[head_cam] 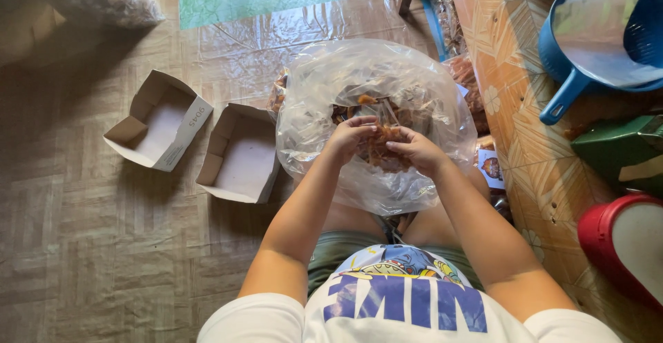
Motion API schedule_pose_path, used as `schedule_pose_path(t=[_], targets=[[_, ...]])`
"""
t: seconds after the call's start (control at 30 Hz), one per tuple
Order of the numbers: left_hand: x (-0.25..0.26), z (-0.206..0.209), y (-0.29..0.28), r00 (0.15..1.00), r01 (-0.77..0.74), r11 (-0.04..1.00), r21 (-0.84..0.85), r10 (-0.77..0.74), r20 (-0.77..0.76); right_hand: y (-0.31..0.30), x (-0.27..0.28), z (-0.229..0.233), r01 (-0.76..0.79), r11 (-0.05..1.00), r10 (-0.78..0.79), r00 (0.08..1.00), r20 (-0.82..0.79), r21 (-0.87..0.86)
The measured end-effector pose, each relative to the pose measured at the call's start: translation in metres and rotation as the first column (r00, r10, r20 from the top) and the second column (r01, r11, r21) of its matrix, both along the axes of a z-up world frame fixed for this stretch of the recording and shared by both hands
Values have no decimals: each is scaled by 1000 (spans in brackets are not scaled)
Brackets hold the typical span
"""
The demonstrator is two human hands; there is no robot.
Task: Scooping snacks from a large bulk container into small plastic bags and sealing them using a manual heat sealer.
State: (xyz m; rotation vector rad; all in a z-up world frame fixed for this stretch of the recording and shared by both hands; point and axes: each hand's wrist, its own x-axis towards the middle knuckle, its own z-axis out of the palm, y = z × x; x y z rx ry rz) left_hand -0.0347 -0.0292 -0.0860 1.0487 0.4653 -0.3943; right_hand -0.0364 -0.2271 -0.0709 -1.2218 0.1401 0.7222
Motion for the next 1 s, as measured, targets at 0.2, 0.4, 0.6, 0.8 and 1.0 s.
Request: schedule_pose_path(t=[0.2,0.4,0.6,0.8,1.0], targets=[[3,-3,6,978,59,998,-33,-51,202,-7,1,-7,-26,999,19,972,234,29],[-7,52,-7,878,247,962,-112,-173,446,-13,3,72,25,992,-75,903,422,121],[-13,134,-74,694,68,980,-188,89,715,-11,19,111,253,889,-439,703,559,380],[-18,152,-116,492,-3,1000,-2,3,870,-3,-16,160,292,736,-627,635,451,611],[-43,196,-147,230,-285,690,665,-624,747,-69,-51,185,349,898,-345,181,921,268]])
